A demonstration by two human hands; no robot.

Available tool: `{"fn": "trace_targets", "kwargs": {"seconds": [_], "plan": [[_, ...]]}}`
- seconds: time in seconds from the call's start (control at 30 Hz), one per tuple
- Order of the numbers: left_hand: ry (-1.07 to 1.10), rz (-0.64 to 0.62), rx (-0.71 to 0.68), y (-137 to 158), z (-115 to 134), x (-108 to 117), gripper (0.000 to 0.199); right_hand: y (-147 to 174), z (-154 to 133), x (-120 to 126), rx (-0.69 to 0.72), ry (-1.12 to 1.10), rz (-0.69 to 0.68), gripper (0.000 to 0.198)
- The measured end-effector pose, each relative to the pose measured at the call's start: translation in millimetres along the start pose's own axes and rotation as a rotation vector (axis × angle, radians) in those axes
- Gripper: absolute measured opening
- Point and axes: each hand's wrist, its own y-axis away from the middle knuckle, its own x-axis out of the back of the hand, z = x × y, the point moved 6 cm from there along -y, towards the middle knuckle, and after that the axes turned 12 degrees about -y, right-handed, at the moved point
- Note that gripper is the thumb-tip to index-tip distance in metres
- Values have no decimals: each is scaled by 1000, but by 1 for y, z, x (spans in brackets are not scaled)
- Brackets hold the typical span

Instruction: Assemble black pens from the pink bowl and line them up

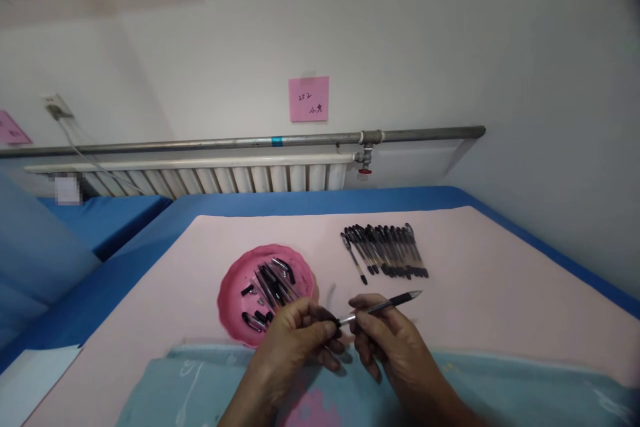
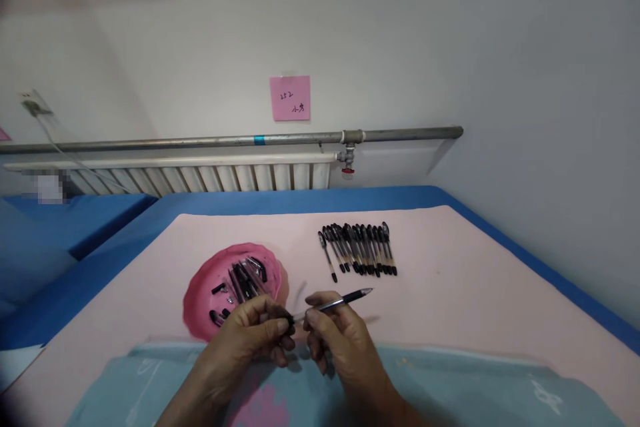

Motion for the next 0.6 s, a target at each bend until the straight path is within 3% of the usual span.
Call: {"fn": "trace_targets", "kwargs": {"seconds": [0.07,0.33,0.43,0.6], "plan": [[3,9,1,0,0,0,20,-1,1,0,-14,-41,-8,32],[-8,22,-7,0,1,-1,21,-3,1,2,-24,17,34,25],[-2,35,-15,-1,1,1,20,-4,2,4,-26,-52,11,33],[-32,51,-14,-1,2,1,19,-6,3,6,-35,-7,27,24]]}}
